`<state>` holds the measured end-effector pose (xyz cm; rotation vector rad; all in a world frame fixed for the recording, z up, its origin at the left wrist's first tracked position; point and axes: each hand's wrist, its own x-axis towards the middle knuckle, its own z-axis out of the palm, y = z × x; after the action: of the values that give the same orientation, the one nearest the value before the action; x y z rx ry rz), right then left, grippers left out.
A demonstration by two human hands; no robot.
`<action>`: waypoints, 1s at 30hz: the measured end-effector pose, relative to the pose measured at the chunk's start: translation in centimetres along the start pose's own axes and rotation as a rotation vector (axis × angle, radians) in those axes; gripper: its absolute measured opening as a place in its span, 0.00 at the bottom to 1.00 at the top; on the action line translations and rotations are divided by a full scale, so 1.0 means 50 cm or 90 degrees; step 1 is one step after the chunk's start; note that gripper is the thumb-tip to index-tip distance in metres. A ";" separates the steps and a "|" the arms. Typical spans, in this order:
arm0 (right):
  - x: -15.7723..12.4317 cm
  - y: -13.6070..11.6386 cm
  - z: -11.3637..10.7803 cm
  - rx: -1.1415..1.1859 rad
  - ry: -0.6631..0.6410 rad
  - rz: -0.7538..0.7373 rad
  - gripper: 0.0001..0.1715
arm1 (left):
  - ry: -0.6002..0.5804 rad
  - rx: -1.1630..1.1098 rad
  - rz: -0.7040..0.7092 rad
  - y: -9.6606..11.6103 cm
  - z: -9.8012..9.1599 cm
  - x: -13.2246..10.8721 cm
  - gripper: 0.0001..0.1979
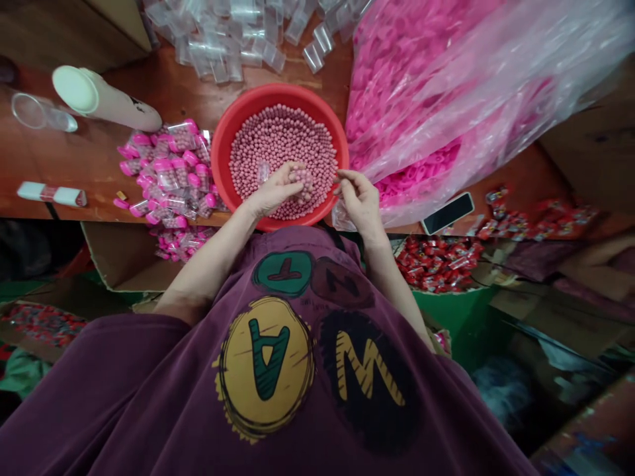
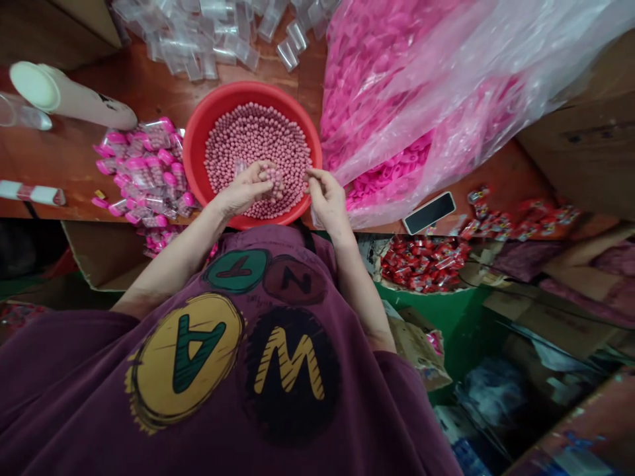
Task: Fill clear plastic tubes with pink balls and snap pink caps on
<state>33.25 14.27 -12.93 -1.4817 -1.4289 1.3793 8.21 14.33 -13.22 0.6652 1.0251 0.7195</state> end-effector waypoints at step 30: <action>0.007 0.160 -0.180 -0.134 0.242 0.341 0.10 | 0.048 0.074 0.068 0.007 0.079 -0.023 0.22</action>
<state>43.96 14.91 -18.44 -2.2417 -0.9944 1.1642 11.36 13.03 -10.90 0.8021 1.1129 0.7867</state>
